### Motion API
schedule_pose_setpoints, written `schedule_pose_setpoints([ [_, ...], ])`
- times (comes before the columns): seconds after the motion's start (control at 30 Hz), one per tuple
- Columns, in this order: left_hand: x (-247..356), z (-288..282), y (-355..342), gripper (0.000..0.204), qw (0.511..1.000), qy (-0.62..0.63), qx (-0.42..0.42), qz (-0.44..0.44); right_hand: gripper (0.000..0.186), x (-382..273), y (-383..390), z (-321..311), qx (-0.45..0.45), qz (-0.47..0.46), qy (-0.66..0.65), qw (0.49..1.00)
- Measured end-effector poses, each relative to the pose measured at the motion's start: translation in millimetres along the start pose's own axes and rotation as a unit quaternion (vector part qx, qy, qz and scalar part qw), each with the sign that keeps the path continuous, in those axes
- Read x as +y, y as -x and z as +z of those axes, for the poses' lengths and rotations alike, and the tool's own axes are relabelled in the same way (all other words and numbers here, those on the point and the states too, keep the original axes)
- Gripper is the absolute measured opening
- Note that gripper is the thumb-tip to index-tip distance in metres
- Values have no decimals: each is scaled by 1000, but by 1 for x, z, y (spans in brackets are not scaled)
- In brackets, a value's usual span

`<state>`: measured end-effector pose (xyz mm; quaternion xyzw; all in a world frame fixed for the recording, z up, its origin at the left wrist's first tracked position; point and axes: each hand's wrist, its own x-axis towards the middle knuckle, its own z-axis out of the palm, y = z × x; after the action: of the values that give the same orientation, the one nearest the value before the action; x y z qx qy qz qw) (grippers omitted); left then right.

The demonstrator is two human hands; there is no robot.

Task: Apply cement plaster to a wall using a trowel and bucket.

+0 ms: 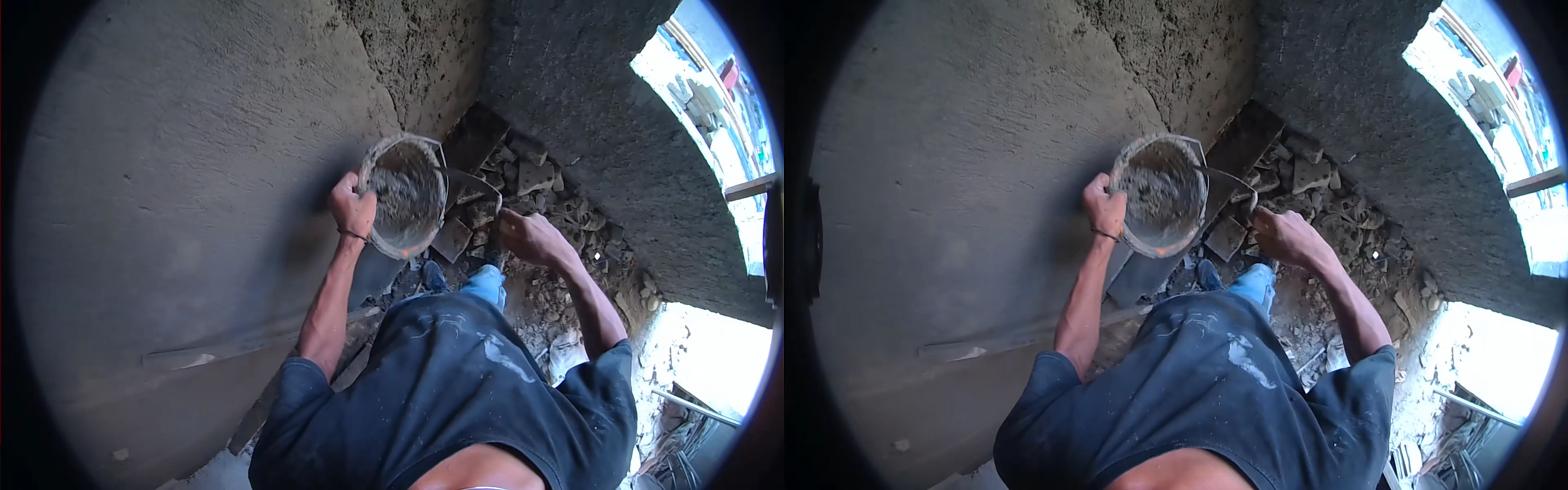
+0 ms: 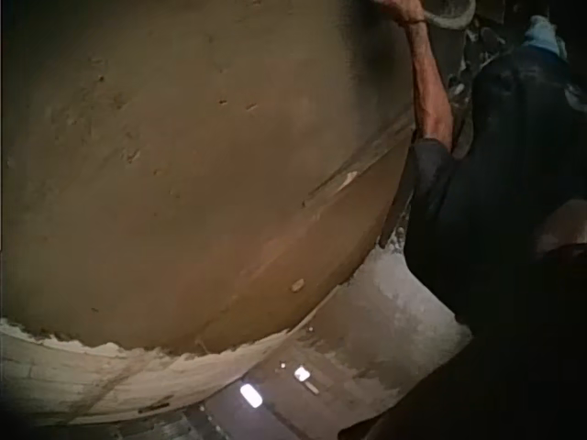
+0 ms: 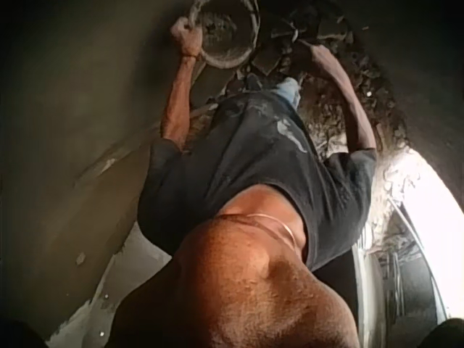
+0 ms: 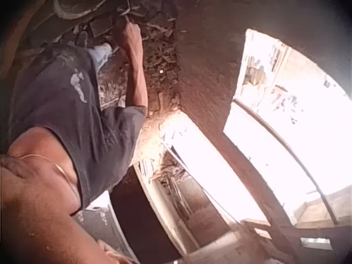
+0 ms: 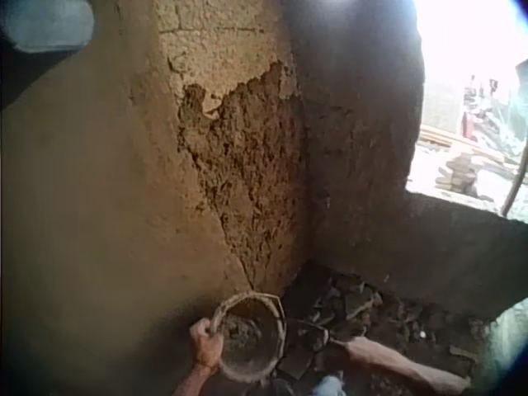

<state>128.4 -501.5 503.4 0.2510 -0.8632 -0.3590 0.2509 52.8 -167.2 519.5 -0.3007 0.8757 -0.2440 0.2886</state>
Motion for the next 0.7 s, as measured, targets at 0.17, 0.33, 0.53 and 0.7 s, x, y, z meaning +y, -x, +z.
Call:
schedule_pose_setpoints([
  [0.17, 33, -12, -2, 7, 994, 17, -10, 112, 27, -13, -1, 13, -6, -41, 19, 999],
  [0.33, 70, -25, 3, 8, 966, 26, -21, 258, 28, -57, 3, 20, 50, -22, -47, 997],
  [0.53, 92, -3, 0, 9, 950, 76, -53, 300, 26, -34, -2, 76, 76, -82, -110, 988],
  [0.7, 102, 1, -1, 11, 911, 116, -118, 378, 26, -54, 22, 60, -142, 20, -425, 894],
])
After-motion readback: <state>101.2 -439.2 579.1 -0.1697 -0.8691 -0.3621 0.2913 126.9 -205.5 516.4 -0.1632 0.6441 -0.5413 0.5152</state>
